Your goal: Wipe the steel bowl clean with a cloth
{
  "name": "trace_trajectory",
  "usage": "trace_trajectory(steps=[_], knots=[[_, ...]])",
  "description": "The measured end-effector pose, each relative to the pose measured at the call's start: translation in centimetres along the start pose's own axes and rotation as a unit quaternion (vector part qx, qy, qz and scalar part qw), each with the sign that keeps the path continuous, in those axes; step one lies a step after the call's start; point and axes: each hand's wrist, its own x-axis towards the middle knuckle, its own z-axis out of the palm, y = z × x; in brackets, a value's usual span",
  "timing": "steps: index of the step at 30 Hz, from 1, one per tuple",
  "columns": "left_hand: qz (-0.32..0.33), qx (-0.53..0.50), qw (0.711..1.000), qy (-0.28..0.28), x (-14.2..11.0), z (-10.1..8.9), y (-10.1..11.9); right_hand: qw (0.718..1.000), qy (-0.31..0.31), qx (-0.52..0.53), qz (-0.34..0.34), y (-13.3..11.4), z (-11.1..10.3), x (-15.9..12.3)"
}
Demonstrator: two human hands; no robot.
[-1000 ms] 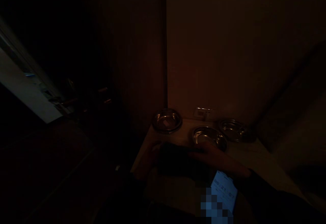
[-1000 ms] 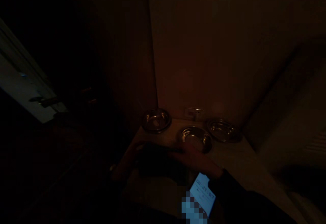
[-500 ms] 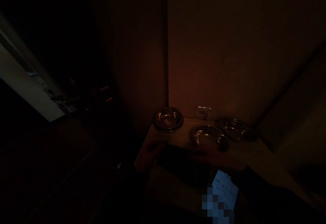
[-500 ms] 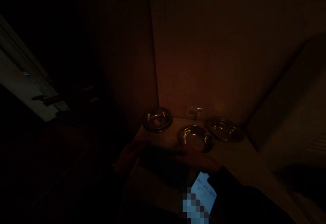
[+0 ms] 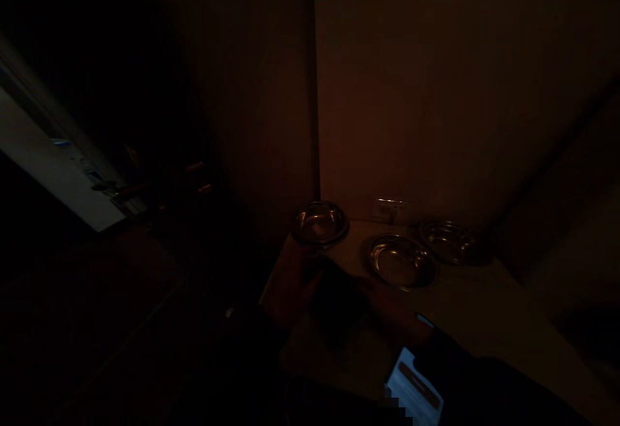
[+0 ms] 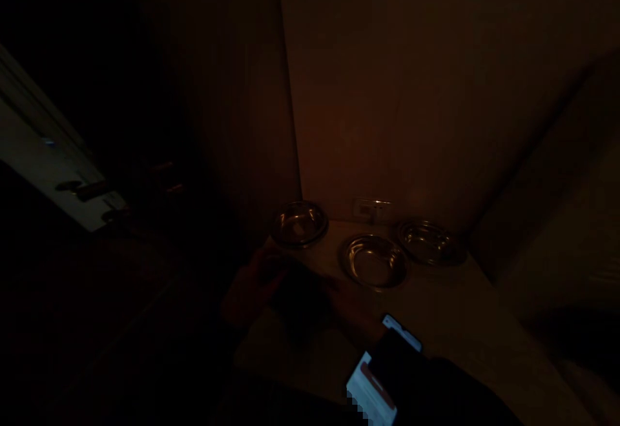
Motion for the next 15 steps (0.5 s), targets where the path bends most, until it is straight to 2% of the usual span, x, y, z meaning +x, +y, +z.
trace_trajectory(steps=[2,4,6,7,8,9,11,13,15], knots=[[0.019,0.059,0.997,-0.045,-0.9,0.6,0.1,1.0,-0.015,-0.004,-0.004,0.2,0.9,-0.2],[0.021,0.089,0.991,-0.094,-2.3,1.4,-0.3,0.999,-0.037,-0.026,-0.006,0.3,0.7,-0.5],[0.038,0.067,0.98,-0.182,-3.8,2.0,-1.1,0.997,-0.046,-0.069,-0.003,0.3,-0.4,-0.9],[0.033,0.046,0.975,-0.213,-4.6,2.2,-1.4,0.995,-0.041,-0.095,-0.001,0.3,-1.2,-1.2],[0.009,0.028,0.975,-0.22,-5.2,2.4,-1.8,0.992,-0.024,-0.121,0.001,0.3,-2.1,-1.4],[-0.004,0.015,0.979,-0.201,-5.8,2.4,-2.1,0.989,-0.01,-0.146,0.001,0.2,-2.8,-1.6],[-0.051,0.005,0.991,-0.123,-6.3,2.3,-2.7,0.983,0.005,-0.184,0.003,0.1,-3.6,-2.0],[-0.095,0.036,0.994,-0.039,-6.3,2.0,-3.4,0.978,0.003,-0.21,0.007,0.1,-3.5,-2.3],[-0.109,0.085,0.99,-0.006,-5.8,1.8,-4.4,0.973,-0.003,-0.229,0.008,0.2,-2.6,-2.3]])
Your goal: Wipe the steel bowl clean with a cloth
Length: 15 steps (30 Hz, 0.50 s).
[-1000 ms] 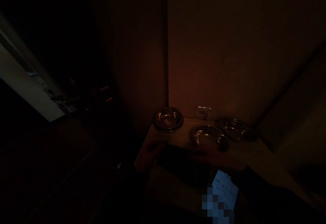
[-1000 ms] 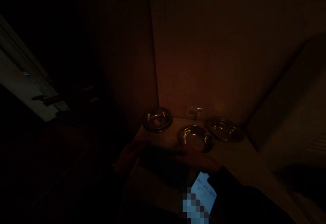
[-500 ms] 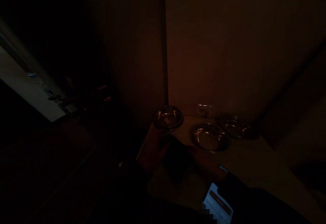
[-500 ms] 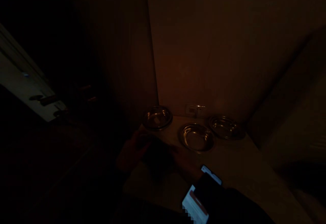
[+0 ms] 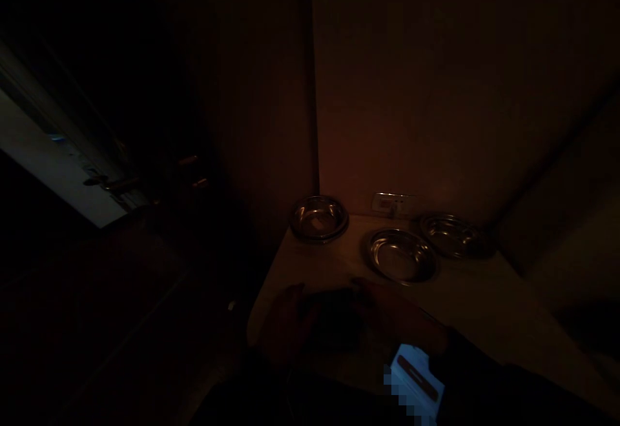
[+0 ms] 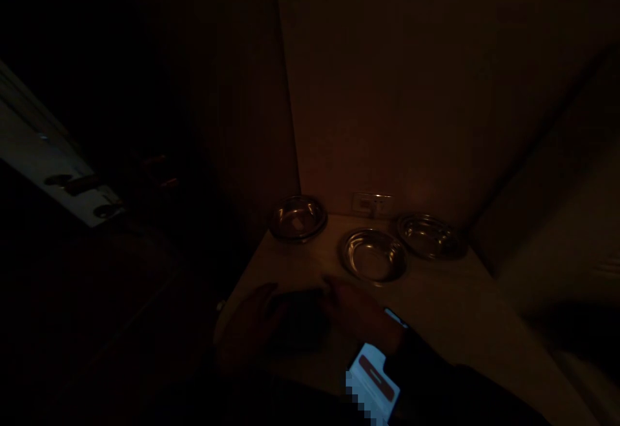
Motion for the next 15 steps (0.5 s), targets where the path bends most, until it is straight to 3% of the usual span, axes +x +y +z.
trace_trajectory(steps=[4,6,8,11,15], knots=[[-0.038,-0.038,0.998,-0.02,2.0,0.1,-1.2,1.0,0.007,-0.021,-0.013,-0.1,1.8,1.0],[-0.059,-0.086,0.994,-0.027,3.1,0.2,-1.0,1.0,0.018,-0.023,-0.007,0.2,2.3,1.7],[-0.058,-0.07,0.996,-0.012,4.1,0.4,-0.5,0.999,0.038,-0.025,0.006,0.6,2.4,2.3],[-0.004,0.058,0.998,-0.005,4.9,1.0,-0.4,0.997,0.07,-0.029,0.015,0.9,2.1,2.3],[0.148,0.172,0.974,0.014,4.3,2.1,-1.7,0.995,0.096,-0.023,0.005,0.9,0.2,0.4]])
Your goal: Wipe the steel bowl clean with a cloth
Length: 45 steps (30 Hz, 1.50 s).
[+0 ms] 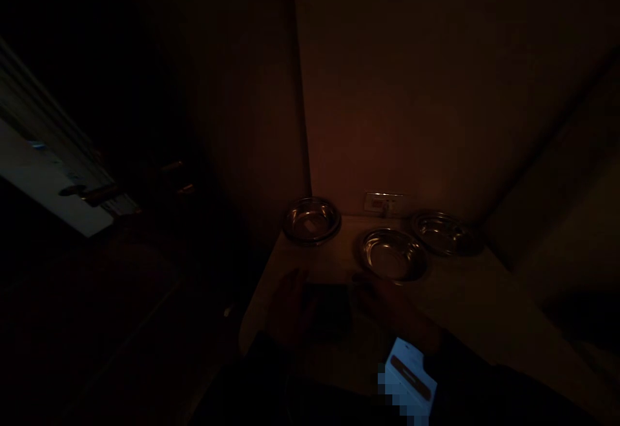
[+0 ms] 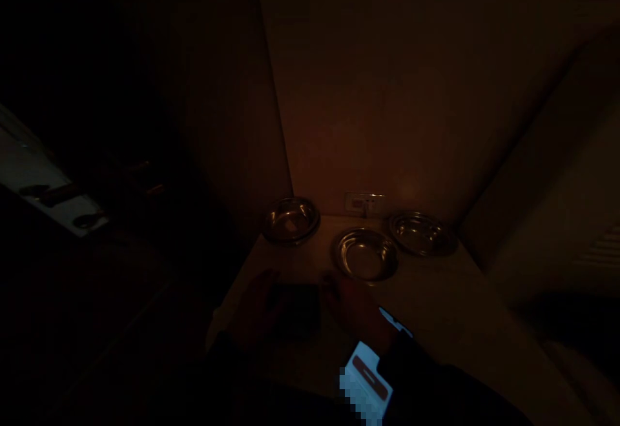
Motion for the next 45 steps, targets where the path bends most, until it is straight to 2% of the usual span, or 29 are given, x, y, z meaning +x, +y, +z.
trace_trajectory(steps=[3,6,7,9,12,13,16,18,22,28,30,32,34,36,37,40,42,45], knots=[[0.029,0.055,0.998,0.014,-1.1,0.4,0.3,0.999,0.036,0.01,-0.001,1.0,-2.9,-1.7],[0.014,0.024,0.998,0.049,-2.0,0.0,2.7,0.988,0.141,0.011,0.062,3.3,-5.7,-3.5],[0.005,0.002,0.999,0.034,-2.3,-0.2,3.9,0.984,0.157,0.003,0.079,4.3,-6.4,-4.2],[-0.03,-0.03,0.998,-0.052,-3.2,-0.3,6.6,0.979,0.164,-0.02,0.119,6.1,-7.2,-5.5],[-0.066,-0.097,0.973,-0.199,-4.4,0.1,10.2,0.981,0.123,-0.018,0.15,8.1,-7.1,-7.4],[-0.093,-0.107,0.965,-0.219,-4.7,0.3,11.0,0.982,0.11,-0.009,0.151,8.5,-6.8,-7.9],[-0.121,-0.102,0.95,-0.27,-5.2,1.0,12.8,0.983,0.094,0.027,0.158,8.5,-6.0,-8.6],[-0.137,-0.082,0.946,-0.283,-5.3,1.4,13.5,0.982,0.092,0.053,0.157,8.1,-5.7,-8.6],[-0.145,-0.096,0.95,-0.259,-5.7,2.3,14.4,0.983,0.103,0.086,0.125,7.5,-5.4,-7.7],[-0.143,-0.097,0.951,-0.256,-6.3,3.0,14.4,0.982,0.107,0.116,0.102,7.7,-4.9,-6.7],[-0.126,-0.103,0.953,-0.256,-5.3,2.5,14.1,0.979,0.119,0.124,0.105,8.1,-5.1,-6.3],[-0.126,-0.1,0.961,-0.226,-3.1,1.7,13.6,0.975,0.138,0.133,0.115,8.7,-5.6,-5.6],[-0.113,-0.142,0.965,-0.189,0.1,1.1,13.1,0.969,0.154,0.145,0.127,9.3,-6.1,-4.6],[-0.143,-0.234,0.947,-0.17,3.8,1.1,12.4,0.963,0.168,0.161,0.135,9.8,-6.6,-3.3],[-0.184,-0.279,0.927,-0.171,5.5,1.3,12.0,0.96,0.176,0.17,0.139,10.1,-6.8,-2.7],[-0.192,-0.31,0.914,-0.176,9.0,2.9,10.8,0.948,0.198,0.199,0.152,10.6,-7.0,-1.3],[-0.188,-0.32,0.913,-0.171,10.0,4.2,10.2,0.94,0.2,0.227,0.161,10.6,-6.7,-0.9],[-0.178,-0.34,0.916,-0.119,10.4,5.4,9.4,0.927,0.172,0.284,0.174,10.3,-5.9,-1.4]])
